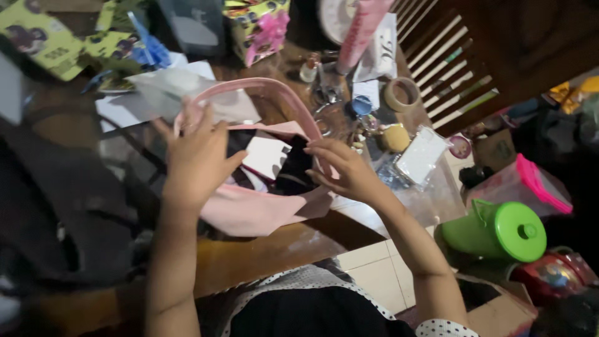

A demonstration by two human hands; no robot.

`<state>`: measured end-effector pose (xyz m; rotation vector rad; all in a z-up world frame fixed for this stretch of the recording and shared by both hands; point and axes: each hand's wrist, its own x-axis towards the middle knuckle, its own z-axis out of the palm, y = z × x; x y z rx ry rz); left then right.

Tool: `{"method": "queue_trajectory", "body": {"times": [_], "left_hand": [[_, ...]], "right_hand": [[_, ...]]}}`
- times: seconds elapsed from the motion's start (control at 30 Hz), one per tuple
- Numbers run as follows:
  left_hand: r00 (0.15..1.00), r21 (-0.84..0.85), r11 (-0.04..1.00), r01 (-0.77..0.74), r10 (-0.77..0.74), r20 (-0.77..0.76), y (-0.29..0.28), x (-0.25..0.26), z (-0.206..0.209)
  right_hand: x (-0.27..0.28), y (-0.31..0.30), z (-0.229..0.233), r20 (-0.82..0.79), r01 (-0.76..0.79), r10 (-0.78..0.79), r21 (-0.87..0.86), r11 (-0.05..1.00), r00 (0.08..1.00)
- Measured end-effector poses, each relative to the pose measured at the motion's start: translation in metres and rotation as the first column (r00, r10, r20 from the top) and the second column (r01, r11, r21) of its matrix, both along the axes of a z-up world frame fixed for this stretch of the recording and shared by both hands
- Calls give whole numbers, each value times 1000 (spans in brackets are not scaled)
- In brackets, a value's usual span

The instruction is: The person sits at a cluttered wooden table and packs personal items, including pens, cosmetics, a phone and small containers, into a pink handbag and a dark bag, arranging the contents and handling the bag straps. They then pick up a plastic bag and walk through a hallway carrying the bags.

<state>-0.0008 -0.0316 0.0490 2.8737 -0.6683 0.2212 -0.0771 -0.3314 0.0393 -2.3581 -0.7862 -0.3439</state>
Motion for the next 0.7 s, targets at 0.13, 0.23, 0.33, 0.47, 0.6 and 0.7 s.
{"method": "queue_trajectory", "body": {"times": [0.13,0.23,0.33,0.47,0.6,0.7], "left_hand": [[922,-383,857,346,-385,-29,-73,10,20],[764,-656,568,497,-645,19,-157,10,12],[720,-730,535,424,-689,-87,-240,-2,-11],[656,-697,568,437,-731,-185,-320,-16,-62],[681,-439,696,568,-697,-225,-385,-20,-115],[739,-391,714,580,-664,-114,-408,-23,-152]], "right_hand": [[-14,-38,11,161,160,-169,69,985,972],[-27,-74,-2,159,351,-400,269,897,902],[-34,-125,-33,151,627,-692,322,710,706],[-30,-212,-91,-156,788,-846,479,386,509],[-30,-282,-157,-32,914,-950,284,290,311],[-30,-304,-196,-47,980,-980,61,189,192]]}}
